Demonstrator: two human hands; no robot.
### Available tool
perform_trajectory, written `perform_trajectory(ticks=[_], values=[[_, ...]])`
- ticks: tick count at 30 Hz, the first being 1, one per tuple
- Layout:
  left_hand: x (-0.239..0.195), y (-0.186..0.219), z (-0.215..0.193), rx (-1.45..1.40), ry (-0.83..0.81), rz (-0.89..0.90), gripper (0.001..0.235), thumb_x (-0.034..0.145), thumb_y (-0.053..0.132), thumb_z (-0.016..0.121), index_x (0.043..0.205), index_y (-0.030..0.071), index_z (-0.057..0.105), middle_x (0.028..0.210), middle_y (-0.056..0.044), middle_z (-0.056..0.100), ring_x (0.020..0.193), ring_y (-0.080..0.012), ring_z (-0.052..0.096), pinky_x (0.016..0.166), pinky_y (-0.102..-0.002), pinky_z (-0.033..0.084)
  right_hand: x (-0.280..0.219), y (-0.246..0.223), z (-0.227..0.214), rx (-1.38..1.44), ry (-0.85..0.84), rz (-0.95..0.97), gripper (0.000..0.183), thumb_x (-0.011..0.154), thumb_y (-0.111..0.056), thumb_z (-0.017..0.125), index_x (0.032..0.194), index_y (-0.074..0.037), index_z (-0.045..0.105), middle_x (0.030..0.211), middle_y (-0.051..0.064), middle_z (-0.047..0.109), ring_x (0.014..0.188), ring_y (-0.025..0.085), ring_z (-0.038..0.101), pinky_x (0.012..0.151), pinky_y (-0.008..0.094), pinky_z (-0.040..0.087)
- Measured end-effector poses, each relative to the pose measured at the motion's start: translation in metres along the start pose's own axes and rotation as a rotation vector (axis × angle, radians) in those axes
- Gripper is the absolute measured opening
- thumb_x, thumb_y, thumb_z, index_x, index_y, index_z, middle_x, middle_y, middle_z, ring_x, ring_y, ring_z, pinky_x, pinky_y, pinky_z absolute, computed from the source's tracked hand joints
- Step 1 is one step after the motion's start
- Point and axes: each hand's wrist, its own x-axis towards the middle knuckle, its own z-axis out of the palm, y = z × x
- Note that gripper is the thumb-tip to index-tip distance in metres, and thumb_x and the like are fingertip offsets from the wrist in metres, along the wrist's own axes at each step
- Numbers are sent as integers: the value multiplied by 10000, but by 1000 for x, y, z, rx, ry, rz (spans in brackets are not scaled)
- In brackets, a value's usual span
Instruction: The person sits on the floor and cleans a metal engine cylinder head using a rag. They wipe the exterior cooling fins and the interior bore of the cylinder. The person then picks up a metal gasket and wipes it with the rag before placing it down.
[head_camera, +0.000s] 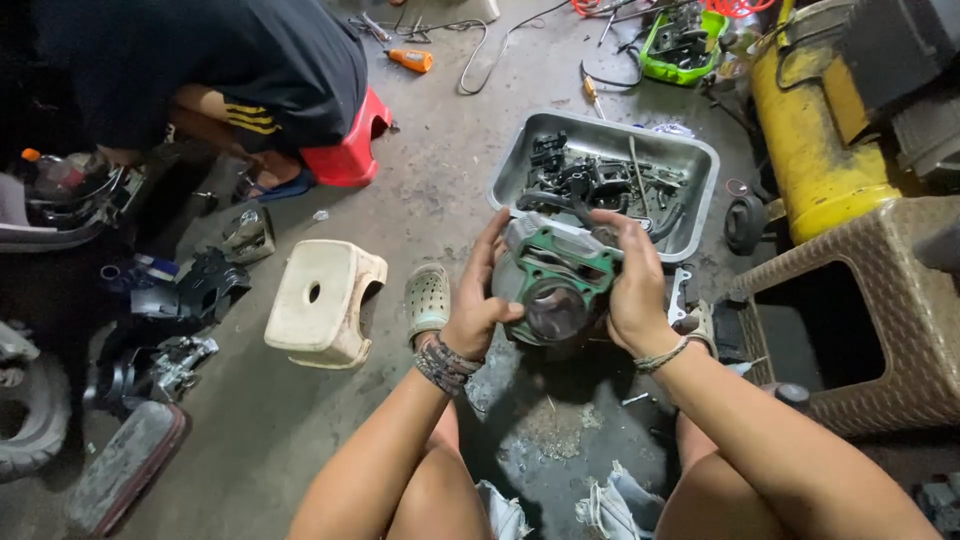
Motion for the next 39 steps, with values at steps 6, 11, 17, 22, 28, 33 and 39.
perform_trajectory(ticks=[6,11,17,22,28,33,39], values=[[-4,26,27,136,-101,43,1161,612,185,814,1627,101,254,1457,-115,513,1352,-195,483,1146,-368,432,-7,-19,5,84,167,18,465,1080,-395,365,1243,-96,682,1110,30,601,1076,115,559,1063,285,450],[-14,12,36,229,-61,30,1040,765,374,770,1627,129,243,1548,-119,413,1444,-248,353,1195,-445,311,-12,-22,6,-10,171,-60,478,1097,-430,349,1247,-98,658,1162,66,590,1165,169,531,1111,322,375],[-18,13,40,354,92,-8,829,894,441,712,1584,151,356,1344,-109,584,1272,-188,514,1098,-420,425,-9,-9,3,-159,81,-129,432,1104,-382,365,1250,-106,663,1179,78,624,1142,183,548,1098,360,368],[-11,7,34,231,233,-34,710,910,304,689,1545,128,422,1177,-102,697,1086,-136,621,970,-336,523,5,-2,-6,-238,-19,-180,358,1106,-251,377,1305,-100,634,1197,71,644,1176,174,552,1088,385,388],[-8,-12,11,257,441,-91,649,932,374,686,1501,150,468,1190,-139,665,1112,-190,602,969,-381,525,11,-32,-13,-253,-85,-161,462,1011,-114,381,1419,-46,588,1318,163,607,1254,248,529,1127,432,371],[-5,-12,9,423,611,-210,673,924,415,728,1476,133,466,1392,-247,513,1353,-366,467,1142,-526,341,-1,-24,-4,-471,-195,-255,446,835,-46,768,1264,-101,659,1109,78,678,1031,223,669,953,371,504],[-7,-27,-10,452,649,-172,683,914,386,762,1461,94,475,1356,-230,544,1293,-319,519,1092,-494,416,1,-24,-1,-582,-291,-325,320,821,-88,800,1112,-105,670,967,82,689,892,283,704,831,392,546]])
